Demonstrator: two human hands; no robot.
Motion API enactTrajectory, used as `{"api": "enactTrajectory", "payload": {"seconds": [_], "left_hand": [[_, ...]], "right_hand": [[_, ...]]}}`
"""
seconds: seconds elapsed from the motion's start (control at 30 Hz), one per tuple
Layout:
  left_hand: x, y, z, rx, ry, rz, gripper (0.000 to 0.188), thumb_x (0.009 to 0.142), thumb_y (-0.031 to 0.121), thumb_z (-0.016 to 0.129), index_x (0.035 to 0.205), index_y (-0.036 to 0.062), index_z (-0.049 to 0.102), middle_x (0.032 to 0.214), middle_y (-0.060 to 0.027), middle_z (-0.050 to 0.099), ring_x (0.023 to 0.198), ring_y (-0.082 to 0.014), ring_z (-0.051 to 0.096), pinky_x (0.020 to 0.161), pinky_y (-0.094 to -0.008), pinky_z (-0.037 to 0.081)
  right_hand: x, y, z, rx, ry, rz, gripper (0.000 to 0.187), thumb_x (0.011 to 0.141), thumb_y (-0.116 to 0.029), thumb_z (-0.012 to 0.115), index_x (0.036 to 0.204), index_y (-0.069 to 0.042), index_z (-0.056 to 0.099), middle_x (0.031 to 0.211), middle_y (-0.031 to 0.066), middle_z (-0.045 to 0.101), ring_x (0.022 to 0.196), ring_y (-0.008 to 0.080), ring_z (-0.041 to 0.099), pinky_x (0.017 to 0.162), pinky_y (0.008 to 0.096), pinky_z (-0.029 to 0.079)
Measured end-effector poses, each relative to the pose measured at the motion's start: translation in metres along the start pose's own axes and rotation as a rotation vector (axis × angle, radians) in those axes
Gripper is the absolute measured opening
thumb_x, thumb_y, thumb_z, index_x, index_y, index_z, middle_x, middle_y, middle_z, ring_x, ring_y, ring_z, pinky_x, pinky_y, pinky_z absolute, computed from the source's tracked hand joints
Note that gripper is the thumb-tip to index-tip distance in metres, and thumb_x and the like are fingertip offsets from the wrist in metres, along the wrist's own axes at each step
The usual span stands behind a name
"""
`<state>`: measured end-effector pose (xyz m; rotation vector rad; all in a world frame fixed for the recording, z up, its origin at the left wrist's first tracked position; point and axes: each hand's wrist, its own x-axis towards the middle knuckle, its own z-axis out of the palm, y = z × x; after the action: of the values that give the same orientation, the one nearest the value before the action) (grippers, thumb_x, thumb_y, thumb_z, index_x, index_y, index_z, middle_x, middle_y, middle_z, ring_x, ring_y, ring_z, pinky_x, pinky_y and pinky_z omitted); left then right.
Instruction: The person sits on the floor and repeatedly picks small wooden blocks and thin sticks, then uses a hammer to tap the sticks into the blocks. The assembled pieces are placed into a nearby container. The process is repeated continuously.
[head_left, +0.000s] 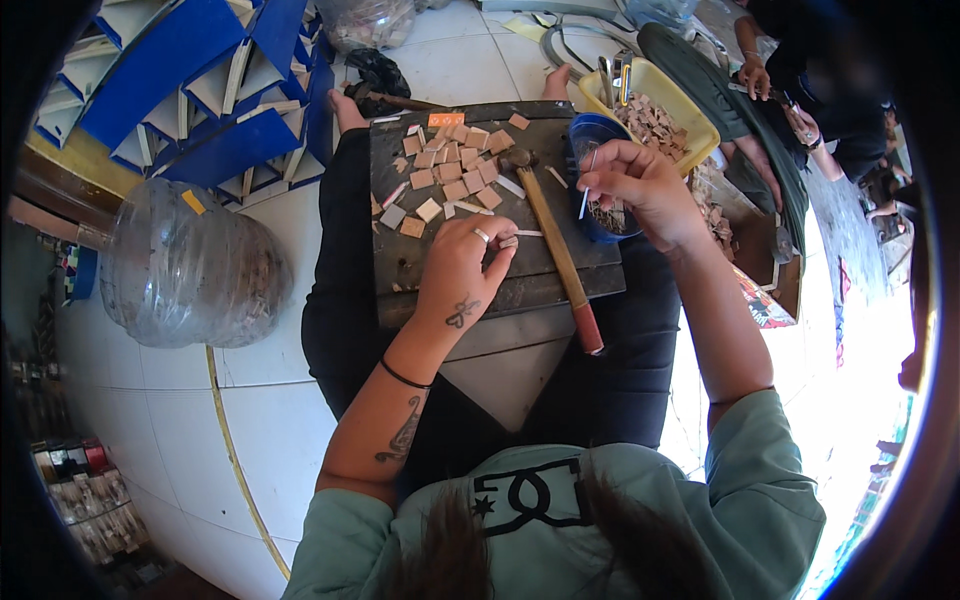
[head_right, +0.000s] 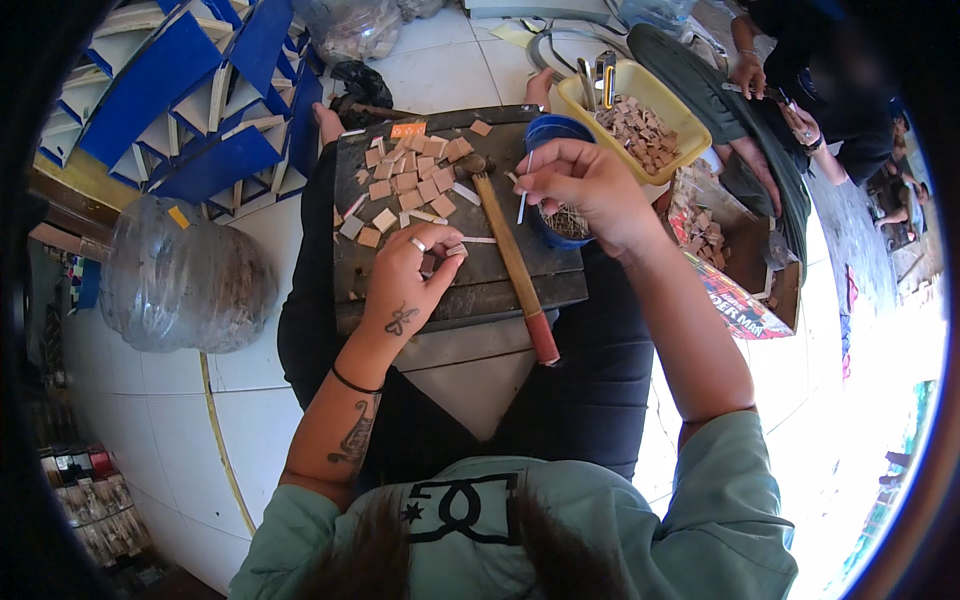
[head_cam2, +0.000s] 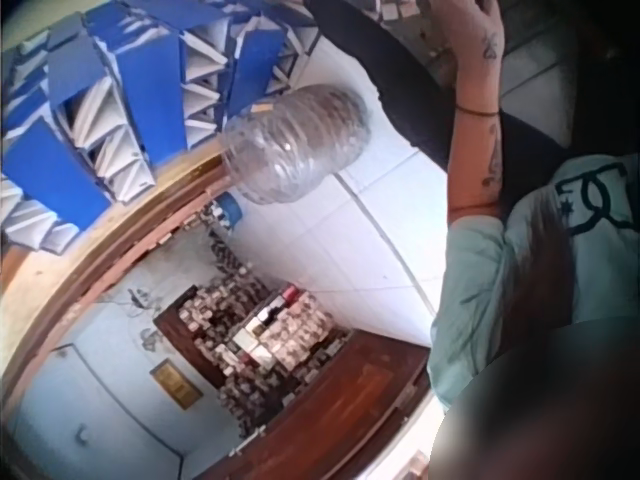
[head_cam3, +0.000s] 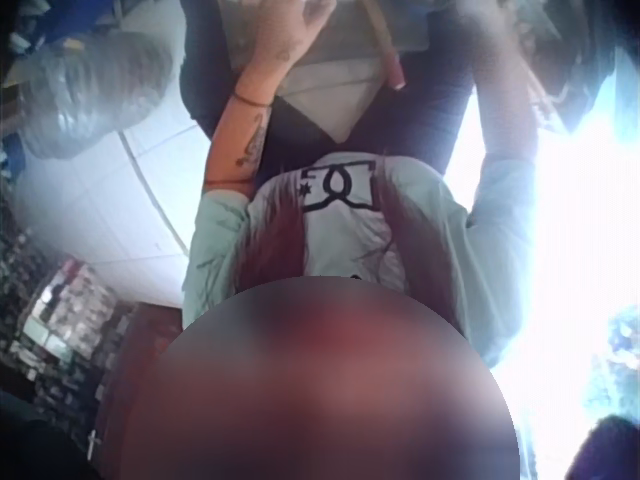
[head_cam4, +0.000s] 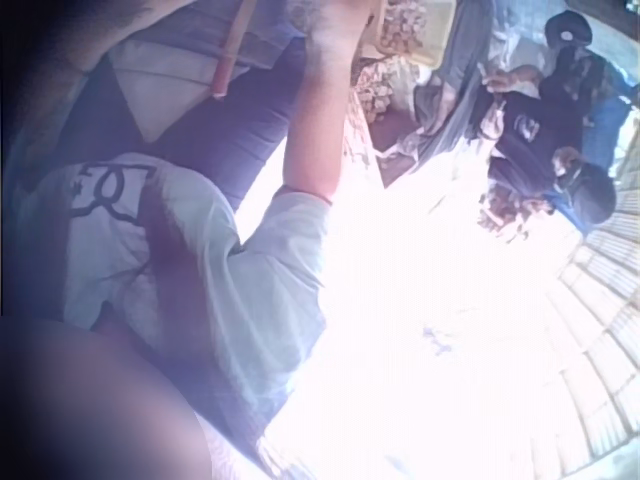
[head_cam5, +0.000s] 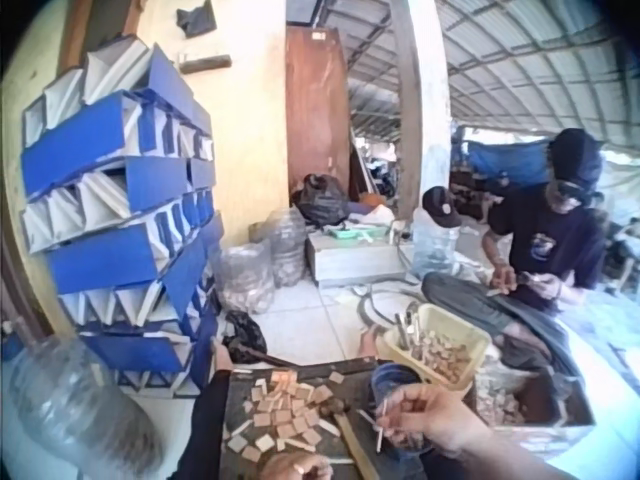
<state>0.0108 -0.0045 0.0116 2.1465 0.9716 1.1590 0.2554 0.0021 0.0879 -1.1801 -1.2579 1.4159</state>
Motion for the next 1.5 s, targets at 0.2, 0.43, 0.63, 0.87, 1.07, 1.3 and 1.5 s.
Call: {"api": "enactTrajectory", "payload": {"seconds": [0.2,0.43,0.63,0.87,1.07,1.3,1.5], "left_hand": [[-0.007,-0.007,0.004,0.105,0.080,0.050,0.021,0.073,0.004,0.078,0.090,0.0093,0.067,0.071,0.0006,0.059,0.062,-0.0155,0.054,0.075,-0.0324,0.043],[-0.007,-0.009,0.005,0.112,0.108,0.008,0.017,0.070,0.008,0.080,0.082,0.0126,0.069,0.065,0.0020,0.053,0.063,-0.0166,0.053,0.078,-0.0338,0.041],[-0.008,-0.008,0.005,0.121,0.119,-0.002,0.016,0.071,0.010,0.080,0.082,0.0128,0.069,0.064,0.0015,0.053,0.063,-0.0178,0.052,0.078,-0.0347,0.041],[-0.007,-0.008,0.005,0.137,0.108,0.020,0.014,0.072,0.010,0.079,0.081,0.0124,0.069,0.062,0.0009,0.051,0.064,-0.0186,0.052,0.079,-0.0355,0.041],[-0.007,-0.006,0.005,0.097,0.072,-0.045,0.011,0.073,0.010,0.077,0.081,0.0107,0.069,0.075,0.0004,0.065,0.076,-0.0207,0.058,0.082,-0.0368,0.041],[-0.002,-0.003,0.010,-0.051,0.115,-0.005,0.007,0.078,0.007,0.072,0.081,0.0025,0.067,0.076,-0.0091,0.063,0.075,-0.0296,0.060,0.073,-0.0388,0.047],[-0.003,-0.004,0.012,-0.051,0.106,0.000,0.007,0.080,0.005,0.070,0.079,0.0008,0.065,0.074,-0.0112,0.059,0.075,-0.0316,0.060,0.070,-0.0394,0.048]], "right_hand": [[-0.008,0.030,0.050,-0.173,-0.010,-0.228,0.008,0.087,-0.007,0.070,0.092,-0.001,0.068,0.084,0.0024,0.070,0.073,0.0077,0.064,0.066,0.0206,0.048],[-0.013,0.035,0.070,-0.641,0.089,-0.344,0.010,0.084,-0.001,0.071,0.094,0.001,0.069,0.086,0.0068,0.071,0.079,0.0101,0.067,0.072,0.0250,0.054],[-0.015,0.037,0.072,-0.704,0.100,-0.404,0.011,0.083,-0.001,0.071,0.093,0.002,0.069,0.085,0.0093,0.071,0.078,0.0131,0.069,0.071,0.0262,0.055],[-0.013,0.038,0.073,-0.784,0.094,-0.461,0.009,0.082,0.000,0.071,0.091,0.001,0.069,0.084,0.0096,0.070,0.078,0.0174,0.069,0.069,0.0287,0.054],[-0.011,0.037,0.076,-0.841,0.052,-0.588,0.012,0.078,-0.001,0.069,0.090,-0.003,0.066,0.080,0.0140,0.065,0.076,0.0316,0.066,0.067,0.0375,0.052],[-0.016,0.031,0.077,-0.864,0.130,-0.513,0.018,0.079,-0.008,0.072,0.095,-0.003,0.065,0.085,0.0130,0.064,0.081,0.0323,0.065,0.070,0.0388,0.053],[-0.081,0.035,0.075,-1.359,0.139,-0.014,0.053,0.079,-0.014,0.072,0.125,-0.004,0.049,0.105,0.0174,0.059,0.097,0.0328,0.065,0.079,0.0409,0.053]]}}
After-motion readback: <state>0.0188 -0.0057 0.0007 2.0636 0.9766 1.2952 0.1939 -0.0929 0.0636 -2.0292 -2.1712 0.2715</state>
